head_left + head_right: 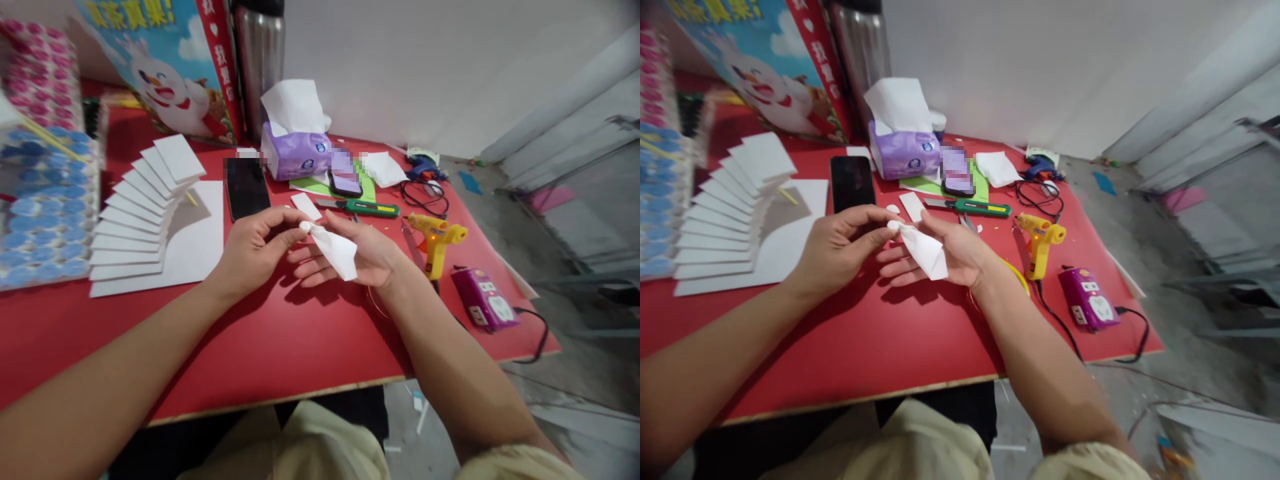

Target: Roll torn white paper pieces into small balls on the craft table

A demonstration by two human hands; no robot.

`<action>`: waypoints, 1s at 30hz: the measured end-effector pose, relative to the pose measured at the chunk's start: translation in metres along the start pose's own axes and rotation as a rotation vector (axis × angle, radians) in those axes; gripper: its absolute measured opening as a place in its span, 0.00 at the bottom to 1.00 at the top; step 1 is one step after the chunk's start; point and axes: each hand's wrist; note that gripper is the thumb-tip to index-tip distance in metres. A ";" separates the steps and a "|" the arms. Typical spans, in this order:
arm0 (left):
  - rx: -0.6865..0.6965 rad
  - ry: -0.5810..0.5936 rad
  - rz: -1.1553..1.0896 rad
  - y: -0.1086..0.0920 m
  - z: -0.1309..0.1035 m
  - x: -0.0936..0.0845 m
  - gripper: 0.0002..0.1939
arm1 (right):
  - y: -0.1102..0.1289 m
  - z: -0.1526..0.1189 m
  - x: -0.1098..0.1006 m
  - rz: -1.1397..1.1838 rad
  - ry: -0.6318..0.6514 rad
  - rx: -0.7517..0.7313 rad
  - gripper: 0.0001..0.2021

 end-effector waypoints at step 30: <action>-0.016 0.079 0.003 -0.003 0.000 0.000 0.10 | 0.000 0.000 -0.007 0.107 0.052 0.081 0.26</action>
Point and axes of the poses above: each hand's wrist, its own z-axis towards the middle knuckle, its own x-axis out of the palm, y = z × x, and after that the axes turned 3 degrees about y, right-handed
